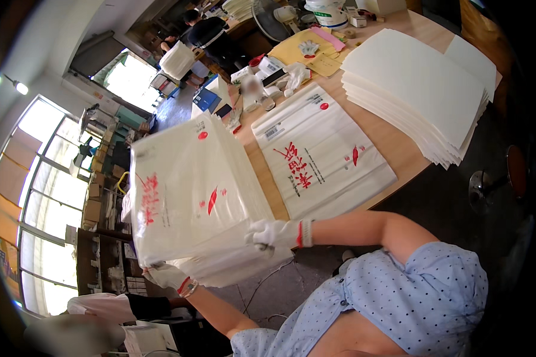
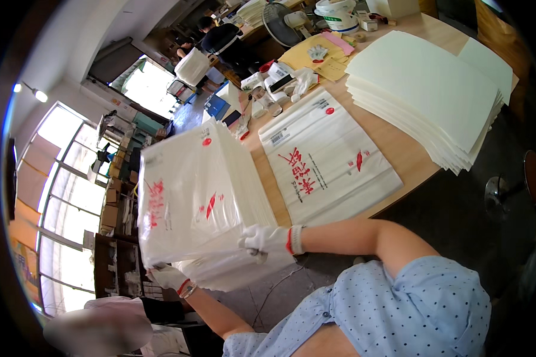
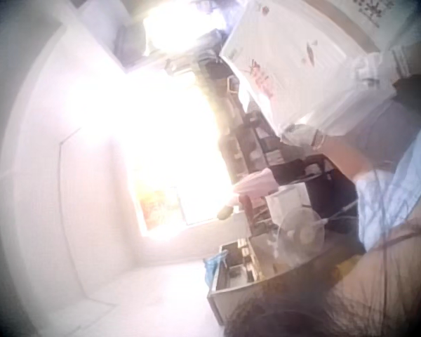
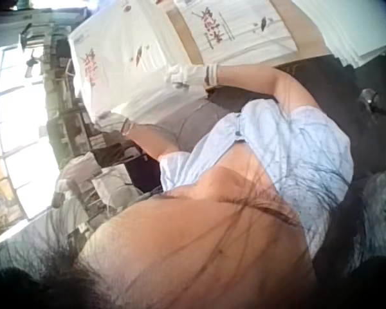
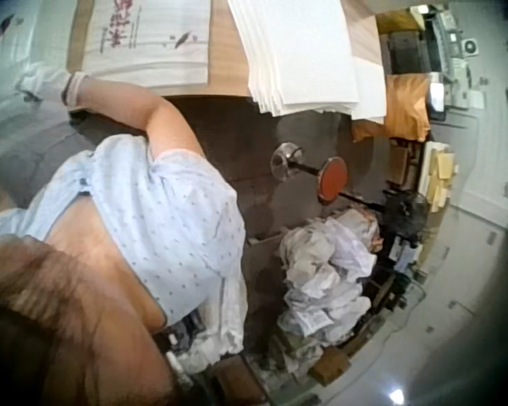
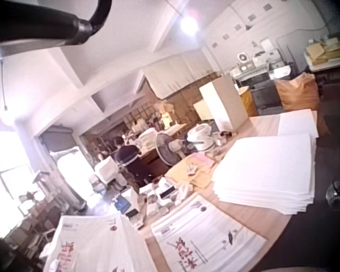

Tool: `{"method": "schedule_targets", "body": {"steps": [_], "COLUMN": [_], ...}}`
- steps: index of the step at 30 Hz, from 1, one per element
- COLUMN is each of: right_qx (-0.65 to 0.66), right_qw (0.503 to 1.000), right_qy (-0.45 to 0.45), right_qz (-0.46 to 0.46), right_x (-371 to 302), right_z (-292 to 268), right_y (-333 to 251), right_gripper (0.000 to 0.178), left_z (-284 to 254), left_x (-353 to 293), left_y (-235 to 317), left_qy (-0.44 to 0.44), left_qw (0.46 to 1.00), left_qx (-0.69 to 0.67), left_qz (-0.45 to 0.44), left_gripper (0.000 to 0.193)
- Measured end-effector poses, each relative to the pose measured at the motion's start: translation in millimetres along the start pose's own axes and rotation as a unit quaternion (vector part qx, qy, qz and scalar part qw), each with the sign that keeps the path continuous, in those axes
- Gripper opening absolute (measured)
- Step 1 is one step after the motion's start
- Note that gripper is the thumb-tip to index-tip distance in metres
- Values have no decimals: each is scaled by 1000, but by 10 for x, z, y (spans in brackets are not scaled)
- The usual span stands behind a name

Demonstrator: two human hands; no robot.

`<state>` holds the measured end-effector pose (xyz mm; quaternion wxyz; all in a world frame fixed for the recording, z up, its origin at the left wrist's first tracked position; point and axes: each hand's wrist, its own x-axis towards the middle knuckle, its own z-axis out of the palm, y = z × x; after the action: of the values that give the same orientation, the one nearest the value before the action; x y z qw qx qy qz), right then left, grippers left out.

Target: The person opens a plastic-wrapped bundle of white paper sheets and places it on the table. They then repeatedly pick up stacks of white paper, insert them into white plastic bags with red text, and place the filled bags into a larger plastic-wrapped bundle. The person wears white gloves throughout the process.

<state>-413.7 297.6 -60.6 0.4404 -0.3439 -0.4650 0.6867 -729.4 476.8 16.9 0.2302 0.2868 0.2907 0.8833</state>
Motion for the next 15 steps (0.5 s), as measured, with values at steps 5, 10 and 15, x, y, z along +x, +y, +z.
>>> {"method": "schedule_targets", "body": {"steps": [5,10,15], "right_qx": [-141,3,-13], "right_qw": [977,976,891], "right_qy": [92,182,412], "right_qz": [-130,122,191], "right_x": [-163,-1393,-2559], "right_z": [31,-831,-1150], "right_y": [454,1353,1417], "right_gripper": [37,34,29], "left_z": [-1234,-1975,-77], "left_x": [-268,-3038,-4554], "left_y": [-529,-1020,-841], "left_qy": [-189,-488,-726], "left_qw": [947,657,631], "left_qx": [188,484,273], "left_qz": [-177,-309,6], "left_gripper": [46,17,14]}}
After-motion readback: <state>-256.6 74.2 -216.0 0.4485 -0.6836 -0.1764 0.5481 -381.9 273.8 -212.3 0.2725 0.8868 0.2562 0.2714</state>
